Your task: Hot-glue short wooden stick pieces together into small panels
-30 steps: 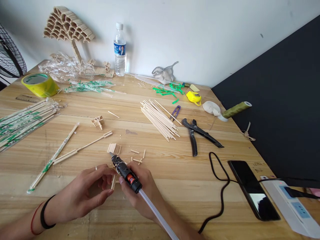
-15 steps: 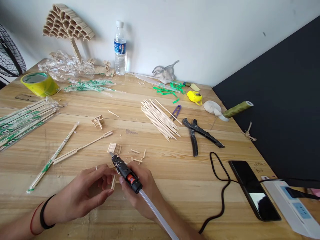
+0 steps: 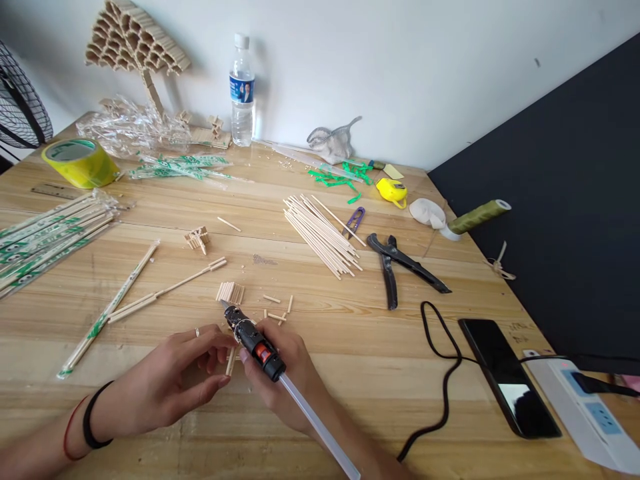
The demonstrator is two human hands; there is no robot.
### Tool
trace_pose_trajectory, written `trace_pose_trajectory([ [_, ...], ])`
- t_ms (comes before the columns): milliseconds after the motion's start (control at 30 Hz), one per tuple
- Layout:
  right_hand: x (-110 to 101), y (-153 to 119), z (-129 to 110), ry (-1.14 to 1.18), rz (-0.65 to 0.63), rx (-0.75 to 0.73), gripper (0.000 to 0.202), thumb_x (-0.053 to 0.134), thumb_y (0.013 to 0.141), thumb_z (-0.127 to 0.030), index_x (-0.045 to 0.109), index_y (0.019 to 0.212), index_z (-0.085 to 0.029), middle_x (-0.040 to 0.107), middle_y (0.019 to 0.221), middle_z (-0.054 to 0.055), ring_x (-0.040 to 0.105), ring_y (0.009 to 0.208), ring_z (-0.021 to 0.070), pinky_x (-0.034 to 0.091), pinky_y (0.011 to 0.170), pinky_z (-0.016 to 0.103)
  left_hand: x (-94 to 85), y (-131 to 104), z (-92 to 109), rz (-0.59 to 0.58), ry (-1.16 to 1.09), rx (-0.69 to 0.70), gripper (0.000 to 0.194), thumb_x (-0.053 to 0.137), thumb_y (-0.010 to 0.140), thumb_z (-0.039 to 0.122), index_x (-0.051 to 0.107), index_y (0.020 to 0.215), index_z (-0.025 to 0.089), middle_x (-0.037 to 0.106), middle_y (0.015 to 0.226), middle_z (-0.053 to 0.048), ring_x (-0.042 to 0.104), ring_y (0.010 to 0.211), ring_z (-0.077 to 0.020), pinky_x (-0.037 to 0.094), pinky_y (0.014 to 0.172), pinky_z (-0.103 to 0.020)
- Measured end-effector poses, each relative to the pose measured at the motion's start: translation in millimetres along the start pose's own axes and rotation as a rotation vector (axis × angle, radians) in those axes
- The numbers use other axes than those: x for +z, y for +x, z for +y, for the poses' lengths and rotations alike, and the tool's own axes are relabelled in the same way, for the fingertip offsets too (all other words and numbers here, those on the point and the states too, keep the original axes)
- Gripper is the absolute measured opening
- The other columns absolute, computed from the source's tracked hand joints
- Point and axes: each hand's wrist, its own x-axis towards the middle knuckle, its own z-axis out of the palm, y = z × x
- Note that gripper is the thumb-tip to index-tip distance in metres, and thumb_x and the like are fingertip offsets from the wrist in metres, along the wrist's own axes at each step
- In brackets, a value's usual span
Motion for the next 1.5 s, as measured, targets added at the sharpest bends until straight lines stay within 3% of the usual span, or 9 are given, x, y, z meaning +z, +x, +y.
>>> trace_pose_trajectory([
  [400, -0.8, 1.8, 1.1, -0.009, -0.042, -0.037, 0.006, 0.059, 0.096, -0.024, 0.063, 0.092, -0.021, 0.064, 0.08, 0.0, 0.059, 0.07, 0.017, 0.046, 0.066, 0.028, -1.2, 1.2, -0.1, -0.02, 0.039, 0.011, 0.019, 0.057, 0.1, 0.023, 0.062, 0.118, 0.02, 0.067, 0.093, -0.005, 0.063, 0.081, -0.0199, 0.052, 0.073, -0.03],
  [1500, -2.2, 3.0, 1.8, -0.044, -0.101, -0.083, 0.006, 0.058, 0.096, -0.022, 0.06, 0.09, -0.022, 0.064, 0.079, 0.0, 0.061, 0.069, 0.0166, 0.045, 0.066, 0.028, -1.9, 2.9, 0.1, -0.03, -0.007, 0.044, 0.003, 0.059, 0.099, 0.019, 0.057, 0.102, 0.02, 0.061, 0.093, -0.003, 0.058, 0.079, -0.0177, 0.047, 0.071, -0.027],
])
